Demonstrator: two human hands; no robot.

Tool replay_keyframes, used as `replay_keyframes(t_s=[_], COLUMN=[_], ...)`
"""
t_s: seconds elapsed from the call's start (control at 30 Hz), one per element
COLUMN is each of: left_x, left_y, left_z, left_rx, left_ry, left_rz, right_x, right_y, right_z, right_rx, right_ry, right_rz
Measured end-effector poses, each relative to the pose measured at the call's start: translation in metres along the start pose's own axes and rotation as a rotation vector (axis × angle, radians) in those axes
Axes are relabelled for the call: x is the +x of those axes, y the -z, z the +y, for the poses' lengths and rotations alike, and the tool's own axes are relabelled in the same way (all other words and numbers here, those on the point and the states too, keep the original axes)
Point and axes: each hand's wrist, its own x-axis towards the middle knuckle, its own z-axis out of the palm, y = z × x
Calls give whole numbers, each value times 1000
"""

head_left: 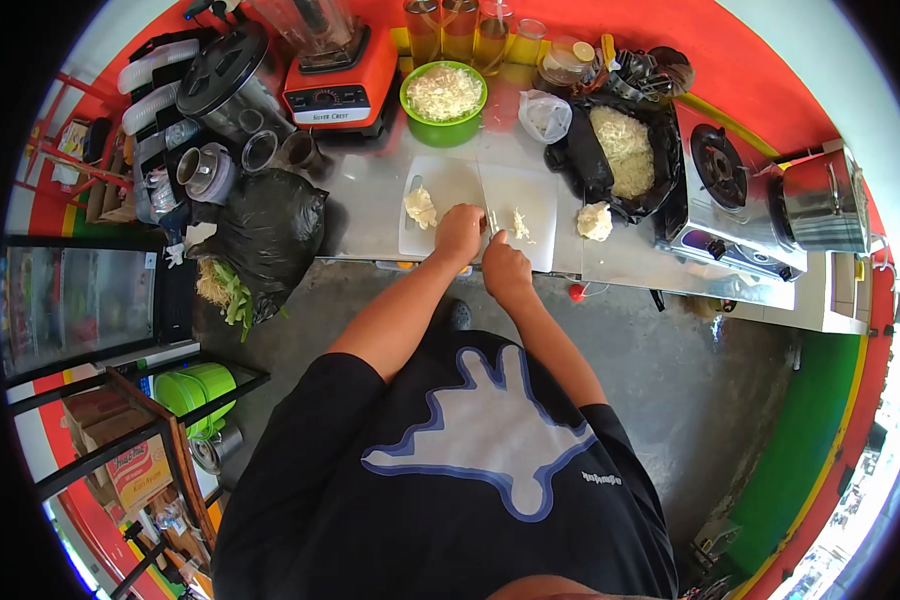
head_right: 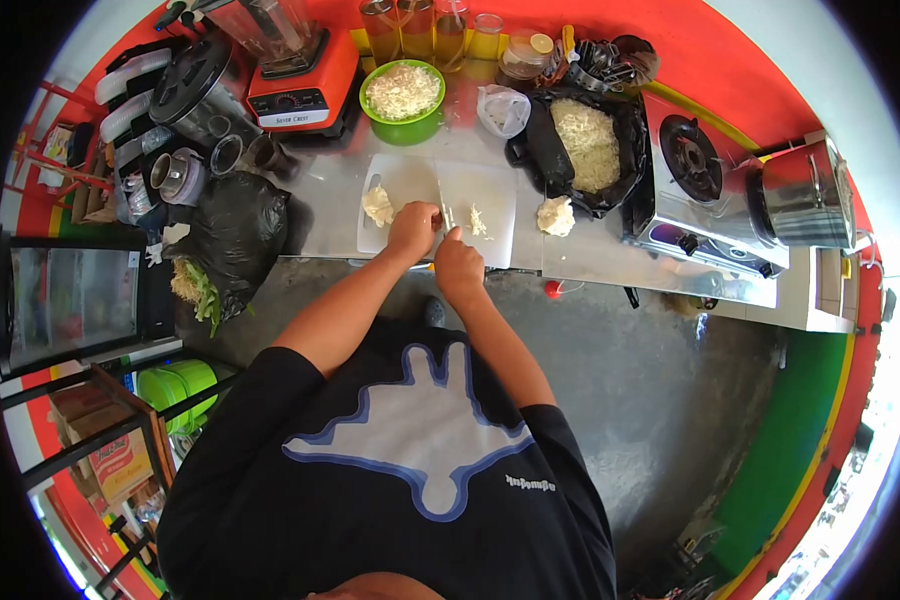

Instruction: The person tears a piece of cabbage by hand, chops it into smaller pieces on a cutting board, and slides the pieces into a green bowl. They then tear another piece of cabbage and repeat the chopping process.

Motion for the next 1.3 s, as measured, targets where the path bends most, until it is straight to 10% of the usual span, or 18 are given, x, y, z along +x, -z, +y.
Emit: replay_keyframes(t_s=[1.3], left_x=[-15], left_y=[3], left_z=[-4], left_rx=[21], left_ry=[-69], left_rz=[61], right_x=[-6], right_y=[-1], right_z=[-1], right_rx=[-21], right_ry=[26], right_rz=[7])
